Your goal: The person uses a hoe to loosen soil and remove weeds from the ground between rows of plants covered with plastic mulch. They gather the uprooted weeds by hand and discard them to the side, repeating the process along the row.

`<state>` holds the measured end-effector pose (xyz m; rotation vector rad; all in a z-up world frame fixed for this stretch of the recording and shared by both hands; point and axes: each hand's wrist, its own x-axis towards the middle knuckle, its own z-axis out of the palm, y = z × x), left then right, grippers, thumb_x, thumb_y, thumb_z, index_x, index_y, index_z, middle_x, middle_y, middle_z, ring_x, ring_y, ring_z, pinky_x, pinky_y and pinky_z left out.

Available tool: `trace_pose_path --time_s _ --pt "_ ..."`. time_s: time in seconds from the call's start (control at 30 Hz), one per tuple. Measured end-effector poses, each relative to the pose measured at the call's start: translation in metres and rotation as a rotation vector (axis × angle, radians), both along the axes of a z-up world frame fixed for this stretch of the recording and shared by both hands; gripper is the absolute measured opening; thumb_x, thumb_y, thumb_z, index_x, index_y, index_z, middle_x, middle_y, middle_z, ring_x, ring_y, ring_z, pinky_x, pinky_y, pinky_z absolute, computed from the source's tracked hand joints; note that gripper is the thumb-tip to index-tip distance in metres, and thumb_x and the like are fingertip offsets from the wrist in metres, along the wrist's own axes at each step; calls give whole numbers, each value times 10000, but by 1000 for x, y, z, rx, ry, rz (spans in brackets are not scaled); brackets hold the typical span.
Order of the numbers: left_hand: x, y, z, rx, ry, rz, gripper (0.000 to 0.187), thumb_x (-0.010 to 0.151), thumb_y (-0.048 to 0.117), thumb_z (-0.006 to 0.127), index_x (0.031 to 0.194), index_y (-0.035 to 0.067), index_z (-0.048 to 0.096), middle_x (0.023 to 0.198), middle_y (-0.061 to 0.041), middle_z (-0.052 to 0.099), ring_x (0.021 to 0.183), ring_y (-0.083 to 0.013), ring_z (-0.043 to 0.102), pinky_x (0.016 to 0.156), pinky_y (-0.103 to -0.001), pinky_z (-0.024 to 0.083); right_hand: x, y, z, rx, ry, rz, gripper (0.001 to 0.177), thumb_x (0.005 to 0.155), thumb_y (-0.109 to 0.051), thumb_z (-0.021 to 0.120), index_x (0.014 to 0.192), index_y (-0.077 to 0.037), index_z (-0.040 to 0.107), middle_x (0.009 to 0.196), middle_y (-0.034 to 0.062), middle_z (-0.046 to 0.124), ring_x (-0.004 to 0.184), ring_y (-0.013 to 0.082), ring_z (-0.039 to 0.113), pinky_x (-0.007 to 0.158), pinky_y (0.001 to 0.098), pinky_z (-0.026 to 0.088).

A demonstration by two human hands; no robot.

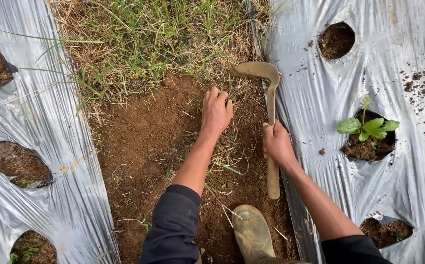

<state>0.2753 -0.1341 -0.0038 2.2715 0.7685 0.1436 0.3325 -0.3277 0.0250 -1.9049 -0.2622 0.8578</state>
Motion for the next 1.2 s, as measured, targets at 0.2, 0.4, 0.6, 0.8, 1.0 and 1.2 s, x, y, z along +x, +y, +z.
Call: trace_pose_path --time_s 0.2,0.4,0.6,0.8,1.0,1.2 --pt "10 0 2 -112 48 103 464 996 322 568 1294 -33 544 1220 -288 595 1219 -415 594 1063 -560 456 -16 -43 21 -97 54 -59 249 1088 -161 432 1052 58 544 548 75 507 372 173 517 304 316 467" --pt "30 -9 -21 -7 301 95 580 1010 399 507 1367 -58 526 1226 -283 647 1208 -404 626 1052 -552 470 -3 -27 26 99 -88 -220 188 1099 -137 441 1012 19 499 567 92 491 380 181 518 324 301 447" --pt "15 -3 -27 -218 172 87 386 1047 183 443 1303 -57 604 1204 -260 666 1188 -367 642 1057 -494 486 -14 -36 4 -15 -4 -59 209 1086 -148 416 1008 22 509 536 86 520 360 183 540 277 328 478" --pt "12 7 -33 -280 92 117 306 1030 201 478 1106 -7 688 1027 -177 686 1059 -330 679 945 -489 545 -12 -43 15 89 -86 -196 218 1112 -144 418 974 9 489 559 99 496 355 199 530 303 309 442" --pt "9 5 -39 -292 8 104 252 992 161 483 892 6 654 862 -143 637 887 -294 670 797 -452 549 -24 -35 5 64 43 -139 206 1095 -154 414 973 -8 490 537 61 485 346 176 503 268 323 443" --pt "2 1 -39 -369 22 147 288 998 102 497 1122 -91 672 1264 -316 609 1284 -391 571 1060 -490 491 -23 -61 8 28 -3 -176 211 1105 -147 415 981 5 494 552 77 495 348 184 515 286 318 442"
